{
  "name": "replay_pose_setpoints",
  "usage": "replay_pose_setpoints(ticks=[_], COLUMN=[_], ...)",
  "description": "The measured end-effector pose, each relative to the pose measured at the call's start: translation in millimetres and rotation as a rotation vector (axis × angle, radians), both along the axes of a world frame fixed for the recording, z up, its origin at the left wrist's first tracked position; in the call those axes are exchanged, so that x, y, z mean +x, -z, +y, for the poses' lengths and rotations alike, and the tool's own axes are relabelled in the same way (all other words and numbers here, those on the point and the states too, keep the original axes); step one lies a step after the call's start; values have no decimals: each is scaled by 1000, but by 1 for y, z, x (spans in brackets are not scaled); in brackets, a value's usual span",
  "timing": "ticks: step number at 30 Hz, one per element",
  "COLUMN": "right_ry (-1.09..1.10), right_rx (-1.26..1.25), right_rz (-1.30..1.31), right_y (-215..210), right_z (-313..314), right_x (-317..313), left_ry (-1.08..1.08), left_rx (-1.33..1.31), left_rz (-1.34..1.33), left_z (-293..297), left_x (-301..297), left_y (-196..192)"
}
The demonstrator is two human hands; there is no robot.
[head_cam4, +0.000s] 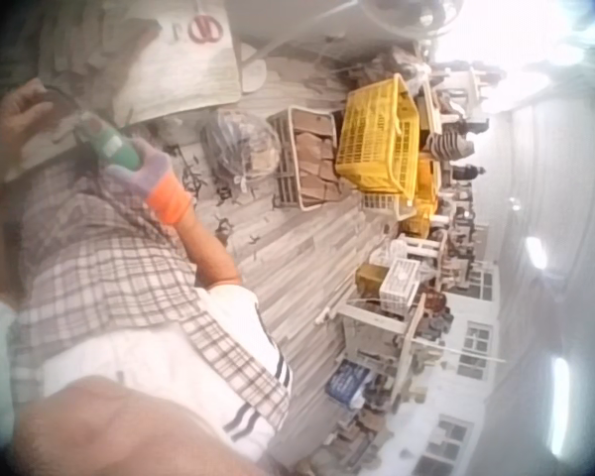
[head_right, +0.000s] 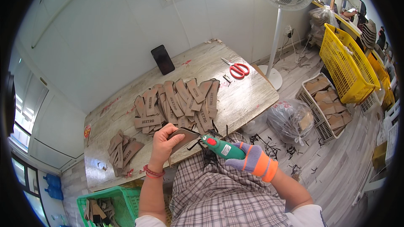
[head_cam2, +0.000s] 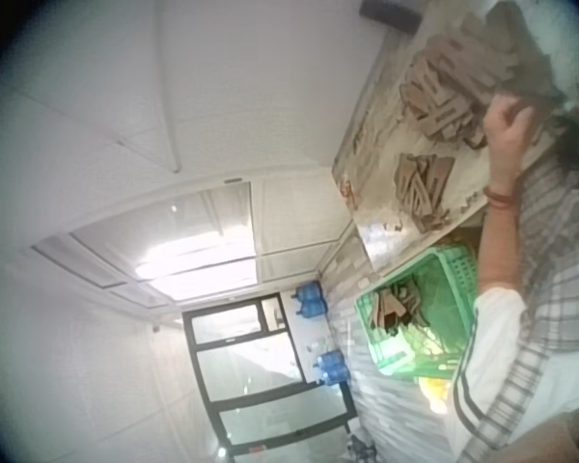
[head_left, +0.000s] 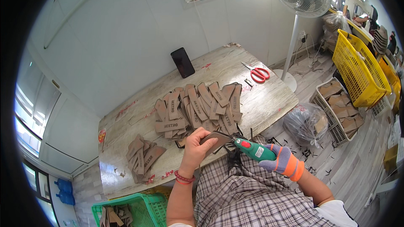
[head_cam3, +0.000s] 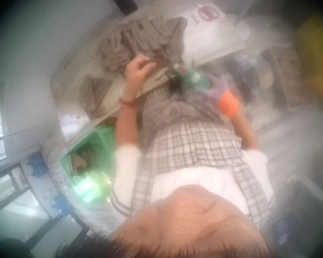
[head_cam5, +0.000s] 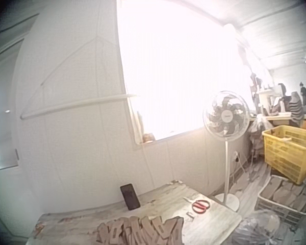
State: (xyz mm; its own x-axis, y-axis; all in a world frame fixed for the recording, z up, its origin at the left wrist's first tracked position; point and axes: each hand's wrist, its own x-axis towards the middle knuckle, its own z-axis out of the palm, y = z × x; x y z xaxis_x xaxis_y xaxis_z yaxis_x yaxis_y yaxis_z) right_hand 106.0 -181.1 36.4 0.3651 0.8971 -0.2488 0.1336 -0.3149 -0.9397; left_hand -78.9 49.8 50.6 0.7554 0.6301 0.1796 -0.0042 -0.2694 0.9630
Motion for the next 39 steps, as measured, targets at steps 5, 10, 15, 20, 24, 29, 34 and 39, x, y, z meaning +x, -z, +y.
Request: replay_pose_setpoints(ticks=[5,10,15,20,24,29,34,39], right_ry=[-48,-74,-75,-31,78,123,106,122], right_rx=[0,-69,-38,-38,71,80,42,-16], right_rz=[-65,-14,-41,0,149,151,153,6], right_y=[-11,-22,-16,-12,6,16,20,29], right_z=[0,2,2,8,7,1,8,8], right_x=[-2,-2,-2,-7,-5,-3,-8,-17], left_ry=[78,142,227,270,-81,-672,-487,-177], left_rx=[45,49,38,-32,79,-414,-1281,-1025], left_rz=[72,167,235,235,121,-387,-427,-422], left_z=[4,3,0,-2,26,48,-12,-38], left_x=[-3,-1,4,13,17,4,-12,14], left_y=[-8,-11,-9,6,29,45,105,85])
